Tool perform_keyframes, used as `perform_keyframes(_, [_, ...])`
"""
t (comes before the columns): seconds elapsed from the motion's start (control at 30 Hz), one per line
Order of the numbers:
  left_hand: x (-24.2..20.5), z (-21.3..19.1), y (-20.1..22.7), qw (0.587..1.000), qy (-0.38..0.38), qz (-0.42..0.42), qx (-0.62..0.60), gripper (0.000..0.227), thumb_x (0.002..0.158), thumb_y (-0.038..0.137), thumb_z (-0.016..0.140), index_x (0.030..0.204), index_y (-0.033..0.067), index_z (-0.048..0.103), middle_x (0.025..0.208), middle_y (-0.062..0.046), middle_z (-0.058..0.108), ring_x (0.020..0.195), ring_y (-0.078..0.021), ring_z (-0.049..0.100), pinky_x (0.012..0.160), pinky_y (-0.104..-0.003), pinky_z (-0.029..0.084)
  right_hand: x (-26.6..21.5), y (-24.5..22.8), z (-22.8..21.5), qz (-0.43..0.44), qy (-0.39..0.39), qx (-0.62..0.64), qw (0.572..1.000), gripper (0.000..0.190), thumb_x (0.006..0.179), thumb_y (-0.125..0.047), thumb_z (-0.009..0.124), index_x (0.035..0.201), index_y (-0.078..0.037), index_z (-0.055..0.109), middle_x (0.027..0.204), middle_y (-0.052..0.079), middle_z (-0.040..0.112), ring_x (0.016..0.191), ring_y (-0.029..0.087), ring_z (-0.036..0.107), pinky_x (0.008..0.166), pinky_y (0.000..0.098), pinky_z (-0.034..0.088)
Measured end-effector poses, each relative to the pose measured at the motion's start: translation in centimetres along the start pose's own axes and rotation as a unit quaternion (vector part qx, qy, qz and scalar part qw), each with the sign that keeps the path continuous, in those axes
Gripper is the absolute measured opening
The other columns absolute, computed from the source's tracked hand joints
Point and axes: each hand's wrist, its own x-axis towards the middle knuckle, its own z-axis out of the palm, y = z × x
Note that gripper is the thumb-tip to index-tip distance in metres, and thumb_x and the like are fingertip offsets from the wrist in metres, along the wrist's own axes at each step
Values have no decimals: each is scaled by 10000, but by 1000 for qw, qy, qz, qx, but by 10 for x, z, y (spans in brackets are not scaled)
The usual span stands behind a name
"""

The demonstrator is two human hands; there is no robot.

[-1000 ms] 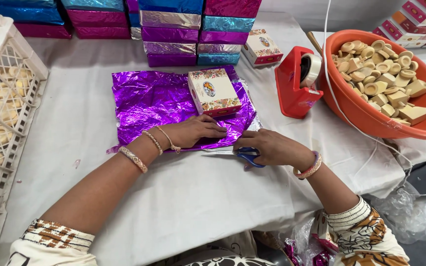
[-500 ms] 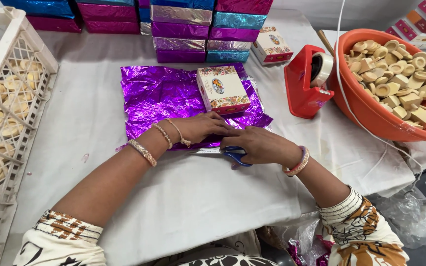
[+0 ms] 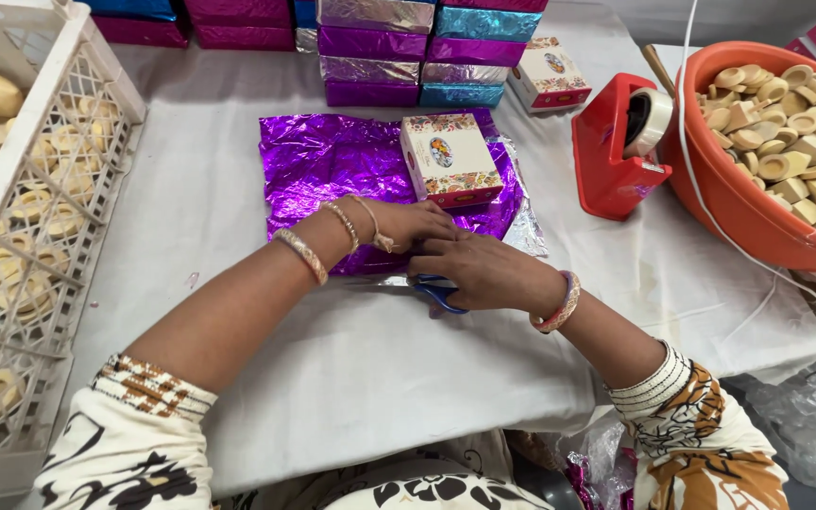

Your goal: The person retrieves a sheet of purple metallic wrapping paper from a cardboard box and lays it on a white table. They place a small rectangular box on the paper, fold the paper around it, and use scissors to trim the excess material.

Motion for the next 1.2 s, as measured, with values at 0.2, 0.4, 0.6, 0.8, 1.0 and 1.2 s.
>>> perform_keyframes(0.2, [3,-13,4,997,-71,-44,-8,613,876,121,692,1457,167,501,1577,-58,424,1494,-303,294,1233,-445,231,11,-13,0,-67,56,-11,996,514,706,-269,881,1143,-138,643,1161,94,664,1209,371,545,978,487,471])
perform_keyframes(0.4, [5,-11,-7,997,-79,-20,-14,634,850,60,673,1451,191,521,1602,-40,413,1510,-271,307,1247,-432,236,15,-24,1,-21,33,-12,999,509,719,-262,865,1163,-154,639,1128,110,664,1156,362,571,957,480,475])
perform_keyframes(0.6, [7,-17,-3,994,-101,-27,-19,685,879,55,673,1506,246,472,1639,-13,364,1532,-267,271,1252,-436,227,25,-28,12,-16,20,-29,999,499,738,-280,849,1165,-145,630,1117,101,656,1083,326,614,907,487,482])
perform_keyframes(0.8, [7,-29,15,988,-140,-71,-3,790,862,40,667,1550,317,398,1673,41,292,1549,-255,217,1259,-441,191,43,-39,19,-36,38,-8,999,535,727,-263,839,1202,-147,623,1121,90,684,1047,336,637,837,487,486])
perform_keyframes(1.0, [12,-19,-4,991,-135,-25,-6,777,875,84,687,1552,302,374,1677,23,264,1564,-248,201,1267,-451,148,54,-47,19,-48,39,-27,998,524,749,-269,842,1230,-171,656,969,93,728,931,307,681,827,495,478])
perform_keyframes(1.2, [13,-21,3,989,-141,-37,-5,742,894,127,680,1550,315,389,1679,34,277,1547,-282,220,1258,-452,179,71,-45,29,-64,46,-28,997,576,740,-168,803,1294,-158,646,1096,104,725,991,312,691,836,484,516])
